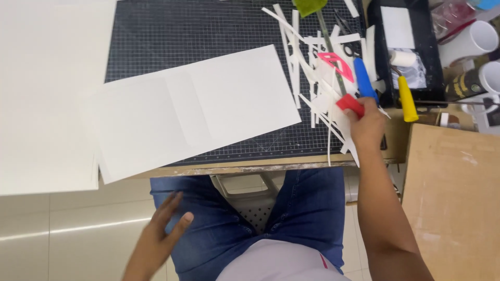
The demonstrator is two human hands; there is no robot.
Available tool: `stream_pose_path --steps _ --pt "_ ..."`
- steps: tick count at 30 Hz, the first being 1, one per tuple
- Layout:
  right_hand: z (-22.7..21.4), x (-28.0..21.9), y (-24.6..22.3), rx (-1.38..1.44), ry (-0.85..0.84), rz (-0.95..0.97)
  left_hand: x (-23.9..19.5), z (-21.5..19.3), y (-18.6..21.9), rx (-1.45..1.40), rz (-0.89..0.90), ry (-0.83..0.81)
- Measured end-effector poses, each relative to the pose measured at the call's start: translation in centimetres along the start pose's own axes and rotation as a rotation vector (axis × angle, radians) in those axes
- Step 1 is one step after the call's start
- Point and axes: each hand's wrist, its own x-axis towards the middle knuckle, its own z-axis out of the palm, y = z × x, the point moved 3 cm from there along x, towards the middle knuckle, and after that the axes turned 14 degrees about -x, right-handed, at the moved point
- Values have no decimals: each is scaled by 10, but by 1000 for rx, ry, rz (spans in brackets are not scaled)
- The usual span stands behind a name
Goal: Assembling a cardboard and paper structure by gluing components and trimming edges with a utility knife.
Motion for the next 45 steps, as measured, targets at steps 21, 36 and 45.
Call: stream_pose_path --steps 21,36,45 --pt "38 -69 -329 25 168 -935 212 13 126 765 356 354" --pt "24 -33 -364 -1 117 -921 207 11 132 742 315 338" --pt "2 -103 -298 75 60 -1151 214 21 132 791 297 379"
